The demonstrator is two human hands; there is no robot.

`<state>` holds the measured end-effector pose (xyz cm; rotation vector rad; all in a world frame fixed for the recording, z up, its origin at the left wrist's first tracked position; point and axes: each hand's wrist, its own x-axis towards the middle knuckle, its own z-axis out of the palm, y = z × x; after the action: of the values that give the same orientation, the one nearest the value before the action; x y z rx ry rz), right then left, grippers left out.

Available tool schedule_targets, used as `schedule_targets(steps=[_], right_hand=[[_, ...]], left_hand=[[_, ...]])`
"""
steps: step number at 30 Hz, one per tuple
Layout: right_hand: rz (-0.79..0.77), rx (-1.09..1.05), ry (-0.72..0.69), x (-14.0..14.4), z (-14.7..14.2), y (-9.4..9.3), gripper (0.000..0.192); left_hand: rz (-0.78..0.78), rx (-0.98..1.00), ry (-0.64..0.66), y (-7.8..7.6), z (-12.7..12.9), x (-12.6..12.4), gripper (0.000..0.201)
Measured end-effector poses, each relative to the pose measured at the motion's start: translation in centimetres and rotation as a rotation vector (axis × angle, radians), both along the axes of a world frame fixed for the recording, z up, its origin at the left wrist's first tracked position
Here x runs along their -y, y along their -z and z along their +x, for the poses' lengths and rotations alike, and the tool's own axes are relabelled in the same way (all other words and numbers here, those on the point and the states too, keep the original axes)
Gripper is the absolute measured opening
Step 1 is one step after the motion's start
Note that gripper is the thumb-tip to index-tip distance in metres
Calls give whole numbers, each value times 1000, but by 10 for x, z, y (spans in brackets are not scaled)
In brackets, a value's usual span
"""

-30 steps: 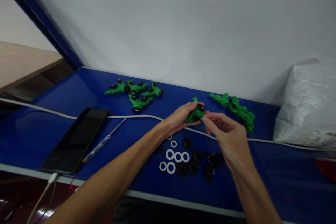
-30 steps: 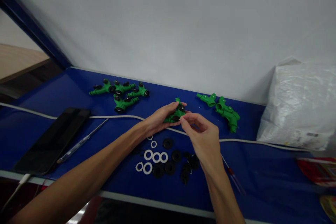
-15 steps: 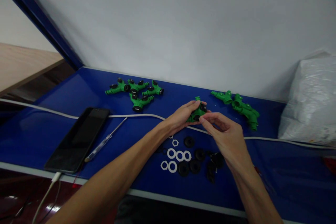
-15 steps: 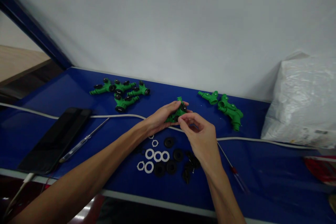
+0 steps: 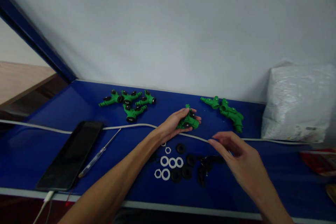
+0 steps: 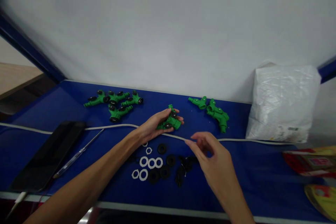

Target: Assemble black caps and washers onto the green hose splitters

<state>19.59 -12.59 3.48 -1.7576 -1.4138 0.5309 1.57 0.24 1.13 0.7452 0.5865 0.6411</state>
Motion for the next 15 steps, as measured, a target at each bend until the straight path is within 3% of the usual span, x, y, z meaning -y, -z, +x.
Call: schedule_targets(steps=[3, 5, 10, 15], right_hand=[[80, 392, 127, 43, 43, 15, 45], [105, 517, 138, 67, 68, 32, 57], [140, 582, 73, 94, 86, 66, 43], [118, 491, 114, 96, 83, 60, 28]], left_hand=[[-13, -14, 5, -2, -3, -2, 34], [-16, -26, 18, -2, -5, -4, 35], [-1, -47, 46, -2, -6, -6, 38], [-16, -15, 63, 3, -8, -7, 41]])
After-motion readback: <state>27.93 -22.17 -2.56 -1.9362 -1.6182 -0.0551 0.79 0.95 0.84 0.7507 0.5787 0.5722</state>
